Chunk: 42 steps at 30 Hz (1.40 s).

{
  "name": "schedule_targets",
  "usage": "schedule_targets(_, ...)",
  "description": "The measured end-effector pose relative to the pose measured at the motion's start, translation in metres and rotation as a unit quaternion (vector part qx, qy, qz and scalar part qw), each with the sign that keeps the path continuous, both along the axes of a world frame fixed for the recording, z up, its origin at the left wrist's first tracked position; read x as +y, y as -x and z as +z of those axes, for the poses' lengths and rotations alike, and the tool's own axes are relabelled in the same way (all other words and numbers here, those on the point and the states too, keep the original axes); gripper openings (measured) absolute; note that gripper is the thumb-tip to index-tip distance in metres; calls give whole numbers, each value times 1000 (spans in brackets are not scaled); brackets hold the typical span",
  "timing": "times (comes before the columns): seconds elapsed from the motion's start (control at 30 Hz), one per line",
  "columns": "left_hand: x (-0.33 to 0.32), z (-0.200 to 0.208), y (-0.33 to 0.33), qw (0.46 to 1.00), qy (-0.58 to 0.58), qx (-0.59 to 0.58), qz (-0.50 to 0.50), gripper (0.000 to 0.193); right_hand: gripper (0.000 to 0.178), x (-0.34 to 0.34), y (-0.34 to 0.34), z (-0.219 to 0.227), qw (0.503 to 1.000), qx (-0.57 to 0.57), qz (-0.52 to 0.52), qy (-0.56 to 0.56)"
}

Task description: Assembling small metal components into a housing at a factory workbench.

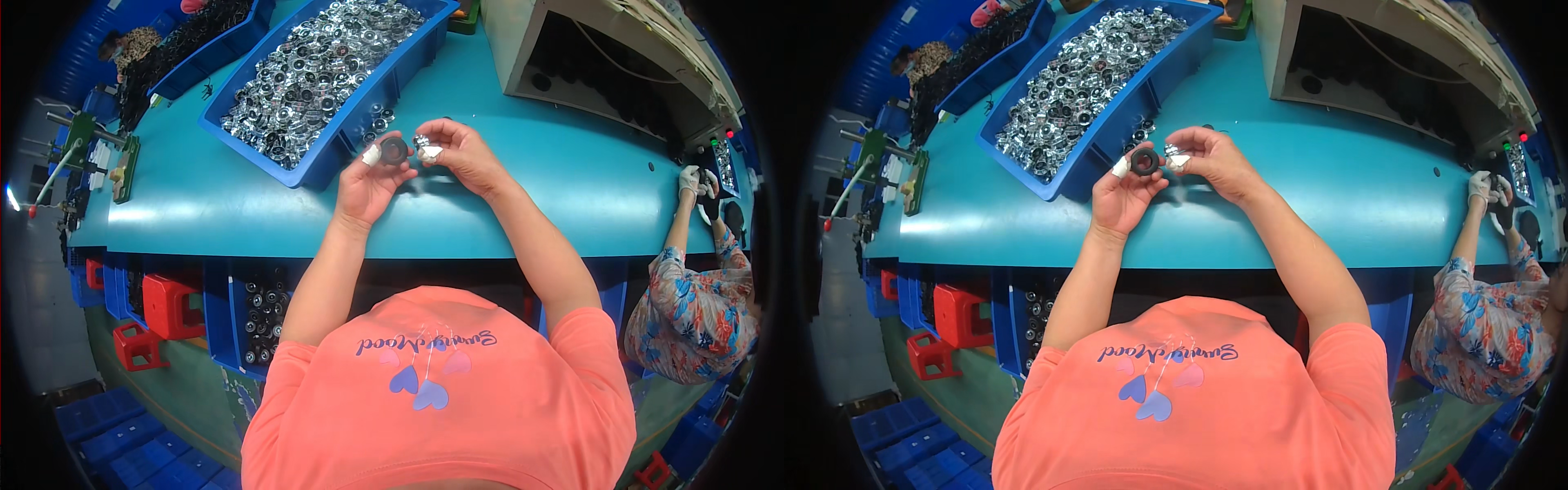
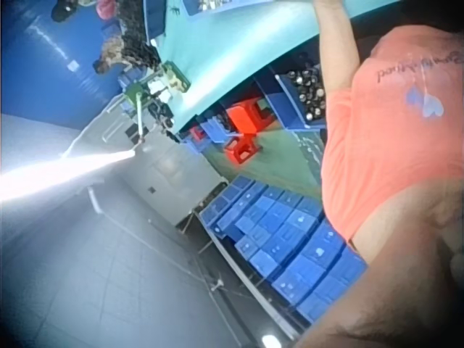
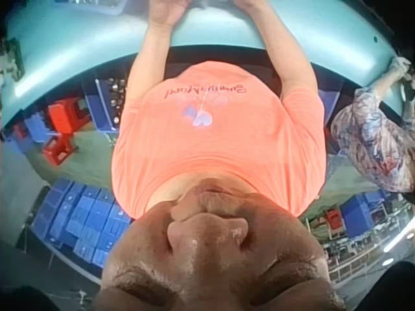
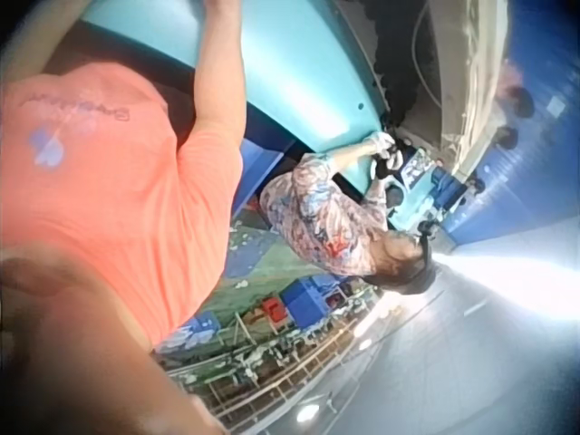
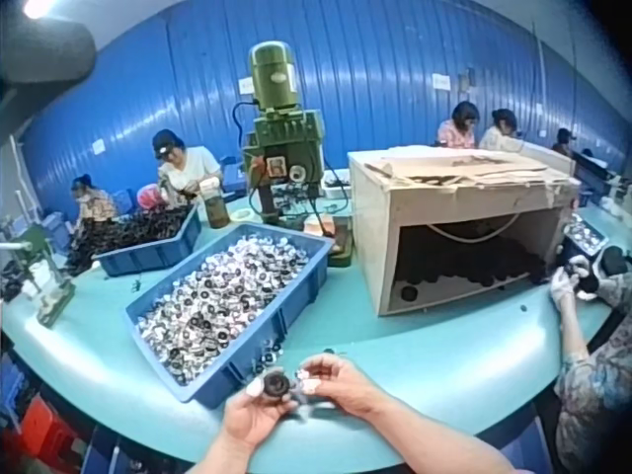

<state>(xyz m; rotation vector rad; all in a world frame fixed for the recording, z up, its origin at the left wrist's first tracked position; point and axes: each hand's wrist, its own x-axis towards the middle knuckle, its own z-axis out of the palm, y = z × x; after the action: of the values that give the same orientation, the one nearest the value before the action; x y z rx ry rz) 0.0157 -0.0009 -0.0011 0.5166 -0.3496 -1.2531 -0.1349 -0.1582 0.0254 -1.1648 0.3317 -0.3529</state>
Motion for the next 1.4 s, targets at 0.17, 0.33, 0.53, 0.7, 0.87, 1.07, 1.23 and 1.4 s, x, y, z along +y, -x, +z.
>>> schedule_targets(0.17,0,-2,0,1000,7,-4,0,48,45,1,0,-1,1000,-2,10,6)
schedule_targets(0.33,1,0,3,1000,-12,-21,19,41,44,1,0,-1,1000,-2,2,12)
schedule_targets(0.53,1,-8,-2,999,-32,7,31,27,42,3,1,2,1000,3,1,6)
schedule_targets(0.7,2,-5,-3,997,-65,-3,30,30,42,3,0,0,1000,6,0,11)
schedule_targets(0.87,1,-5,-2,998,-60,16,30,36,37,6,0,2,1000,5,-4,8)
schedule_targets(1.07,1,-10,-4,998,-61,18,31,38,42,3,1,-1,1000,9,8,13)
schedule_targets(1.23,2,-6,-2,998,-59,9,35,34,42,5,1,-1,999,19,4,33)
schedule_targets(1.4,2,-8,-2,998,-56,-3,34,28,35,14,-1,2,995,4,-30,96)
